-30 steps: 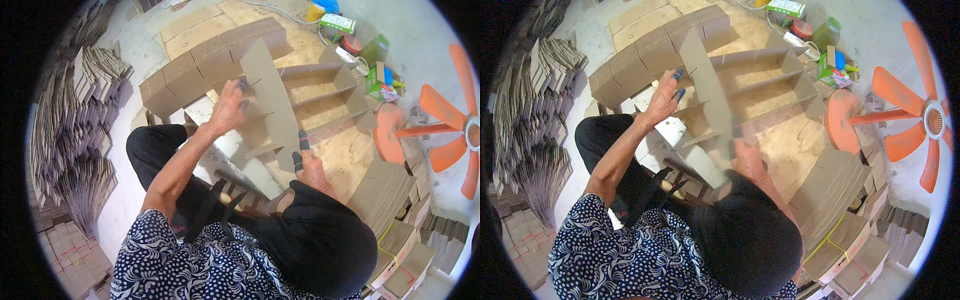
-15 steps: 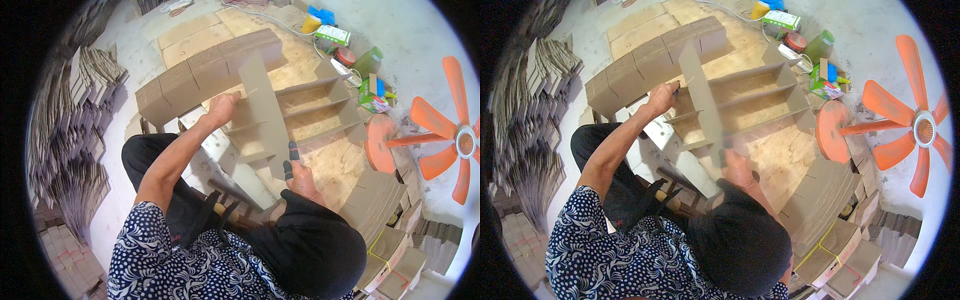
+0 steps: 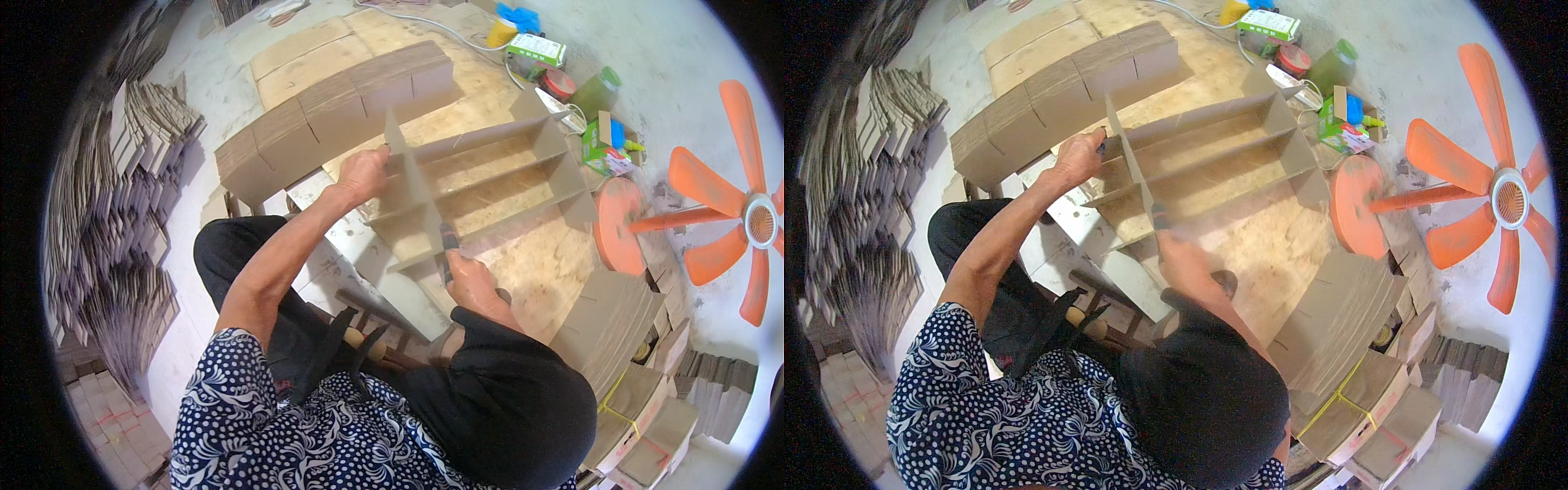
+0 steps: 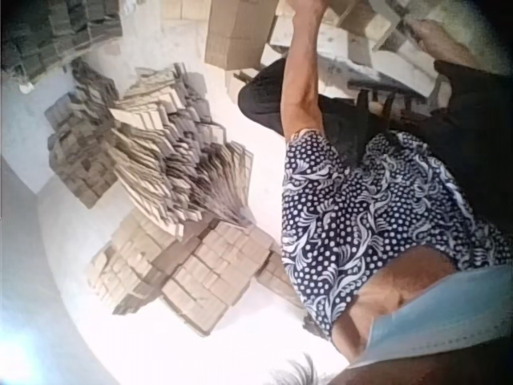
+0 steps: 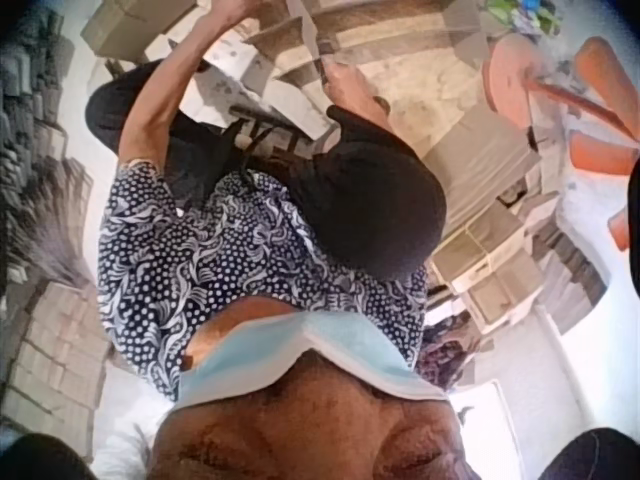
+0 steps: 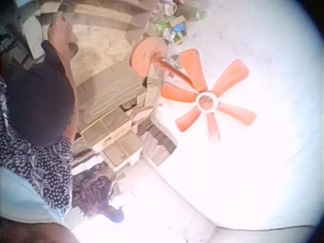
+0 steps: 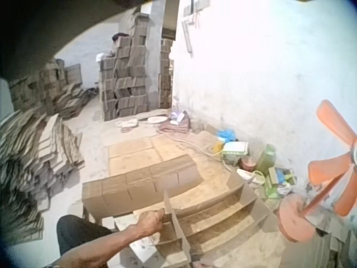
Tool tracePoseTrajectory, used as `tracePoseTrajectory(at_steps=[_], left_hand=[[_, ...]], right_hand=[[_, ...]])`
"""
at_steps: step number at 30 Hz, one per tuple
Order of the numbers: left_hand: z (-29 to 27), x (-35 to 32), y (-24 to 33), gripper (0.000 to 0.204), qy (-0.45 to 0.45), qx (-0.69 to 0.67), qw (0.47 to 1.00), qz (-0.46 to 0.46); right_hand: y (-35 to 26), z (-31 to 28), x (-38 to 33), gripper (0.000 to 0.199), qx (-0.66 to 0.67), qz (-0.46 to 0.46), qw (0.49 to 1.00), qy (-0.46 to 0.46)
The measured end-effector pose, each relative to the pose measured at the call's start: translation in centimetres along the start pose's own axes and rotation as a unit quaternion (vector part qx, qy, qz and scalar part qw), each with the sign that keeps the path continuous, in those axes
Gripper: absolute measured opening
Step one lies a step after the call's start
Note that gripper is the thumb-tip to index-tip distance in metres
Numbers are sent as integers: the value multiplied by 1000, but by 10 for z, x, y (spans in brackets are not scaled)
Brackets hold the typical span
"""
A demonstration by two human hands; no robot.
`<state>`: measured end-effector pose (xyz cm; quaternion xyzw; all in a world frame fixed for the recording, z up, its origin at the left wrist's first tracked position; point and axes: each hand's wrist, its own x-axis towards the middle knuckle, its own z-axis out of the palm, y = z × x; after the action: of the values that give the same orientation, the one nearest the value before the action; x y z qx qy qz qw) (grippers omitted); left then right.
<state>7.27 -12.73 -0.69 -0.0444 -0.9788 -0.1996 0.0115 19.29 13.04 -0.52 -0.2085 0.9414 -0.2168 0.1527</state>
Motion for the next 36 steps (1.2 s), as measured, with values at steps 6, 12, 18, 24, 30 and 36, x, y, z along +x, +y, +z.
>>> tracePoseTrajectory(at_steps=[6,12,18,24,30,36], left_hand=[[-6,0,-1,18,72,17,997,28],[-6,-33,36,21,100,-116,978,141],[14,-80,117,16,-119,-102,969,193],[15,-97,99,13,-191,-31,965,177],[15,-119,75,15,-163,29,976,139],[18,-122,88,14,-196,28,976,91]], right_hand=[[4,-11,-15,34,70,-92,988,99],[139,-14,-153,50,30,221,828,515],[128,-31,-252,37,-311,401,804,310],[188,-20,-272,20,-68,264,795,541],[123,-94,-162,16,-35,223,848,479],[125,-129,-19,18,229,64,906,349]])
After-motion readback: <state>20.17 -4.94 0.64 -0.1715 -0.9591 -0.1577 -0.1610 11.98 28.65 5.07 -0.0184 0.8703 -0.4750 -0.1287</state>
